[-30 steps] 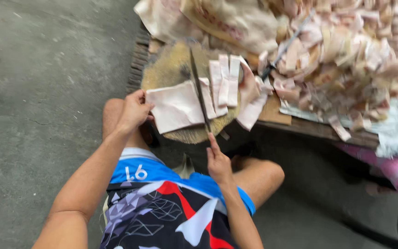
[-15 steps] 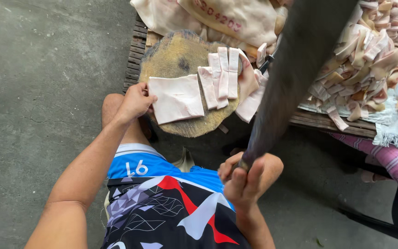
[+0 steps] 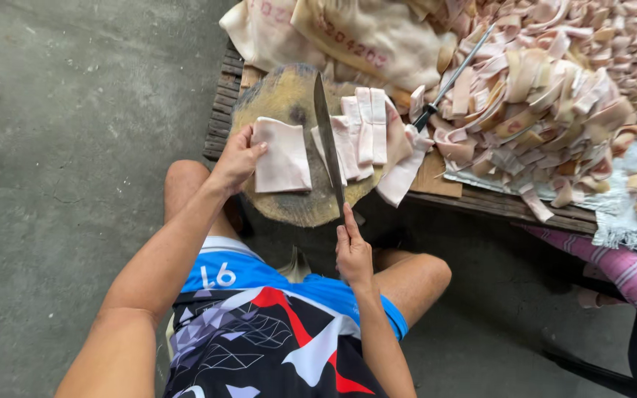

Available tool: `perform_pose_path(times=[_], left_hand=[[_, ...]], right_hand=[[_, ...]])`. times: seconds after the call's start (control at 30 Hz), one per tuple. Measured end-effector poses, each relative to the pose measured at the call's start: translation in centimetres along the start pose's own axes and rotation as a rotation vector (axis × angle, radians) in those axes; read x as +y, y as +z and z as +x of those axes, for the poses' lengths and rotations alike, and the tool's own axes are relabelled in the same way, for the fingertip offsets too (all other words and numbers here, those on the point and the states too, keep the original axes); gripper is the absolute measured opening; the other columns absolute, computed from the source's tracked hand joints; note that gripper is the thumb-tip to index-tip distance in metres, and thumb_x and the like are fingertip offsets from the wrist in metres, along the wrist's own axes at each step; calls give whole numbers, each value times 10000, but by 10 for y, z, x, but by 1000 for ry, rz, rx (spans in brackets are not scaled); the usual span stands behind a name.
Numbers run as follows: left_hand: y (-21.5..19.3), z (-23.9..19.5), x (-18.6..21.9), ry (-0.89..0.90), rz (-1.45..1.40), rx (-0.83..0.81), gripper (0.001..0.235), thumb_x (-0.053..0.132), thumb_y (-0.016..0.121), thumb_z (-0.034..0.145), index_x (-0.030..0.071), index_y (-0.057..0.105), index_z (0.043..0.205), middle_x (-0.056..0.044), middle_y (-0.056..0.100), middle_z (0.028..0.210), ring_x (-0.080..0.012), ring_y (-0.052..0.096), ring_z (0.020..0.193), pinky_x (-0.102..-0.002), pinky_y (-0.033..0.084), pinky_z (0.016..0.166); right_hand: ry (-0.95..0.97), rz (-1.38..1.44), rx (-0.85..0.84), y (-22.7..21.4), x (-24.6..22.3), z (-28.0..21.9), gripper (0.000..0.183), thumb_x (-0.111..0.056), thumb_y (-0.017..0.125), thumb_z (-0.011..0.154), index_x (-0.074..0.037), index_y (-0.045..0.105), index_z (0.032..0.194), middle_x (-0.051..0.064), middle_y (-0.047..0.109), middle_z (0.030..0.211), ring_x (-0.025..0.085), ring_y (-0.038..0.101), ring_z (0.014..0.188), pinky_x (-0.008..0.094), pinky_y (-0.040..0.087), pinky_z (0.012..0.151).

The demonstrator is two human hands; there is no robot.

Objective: The person cuts a large piece of pork skin into smaller strips using a machete on a wooden chopping block. They repeatedly slice the skin, gather the cut pieces, and place them onto a nearby pile.

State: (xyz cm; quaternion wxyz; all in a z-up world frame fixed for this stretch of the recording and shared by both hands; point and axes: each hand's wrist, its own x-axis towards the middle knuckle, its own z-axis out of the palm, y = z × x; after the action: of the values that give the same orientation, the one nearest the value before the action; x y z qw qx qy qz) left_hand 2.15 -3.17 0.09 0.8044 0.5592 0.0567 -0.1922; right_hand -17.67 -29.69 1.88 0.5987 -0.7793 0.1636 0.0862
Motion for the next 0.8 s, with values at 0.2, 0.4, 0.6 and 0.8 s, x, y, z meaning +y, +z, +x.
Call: perform_pose_path(times=[0.2,0.4,0.6,0.8], left_hand=[[23,0,82,-31,280,-315,445,100,580,993,60,522,1433,-53,703,1209,-121,698,989,-288,605,869],[38,21,97,-288,1238,-88,521,403,772,937,51,660,1305,-176,743,1043,-234,716,782,-388,574,800],[23,-11,65,-222,965,183,403,364,771,938,19,737,1142,-158,756,888,-200,701,699,-345,567,656],[15,-16,46,-168,725,332,302,129,768,870,10,702,1141,-77,751,927,-111,718,696,-262,597,543]], right_hand=[[257,575,-191,-20,-12,15,611,-295,444,1049,-388,237,1615,18,481,609,104,477,413,296,484,380],[69,300,-101,-2,-32,-8,614,-234,459,1063,-302,259,1640,11,456,608,78,456,423,262,456,380],[-352,237,-59,-29,-84,-64,619,-113,471,1118,-254,231,1671,-2,474,694,53,444,514,210,420,442],[-1019,219,-40,-28,-98,-66,575,-222,393,1186,-413,192,1690,49,549,897,61,514,609,169,483,541]])
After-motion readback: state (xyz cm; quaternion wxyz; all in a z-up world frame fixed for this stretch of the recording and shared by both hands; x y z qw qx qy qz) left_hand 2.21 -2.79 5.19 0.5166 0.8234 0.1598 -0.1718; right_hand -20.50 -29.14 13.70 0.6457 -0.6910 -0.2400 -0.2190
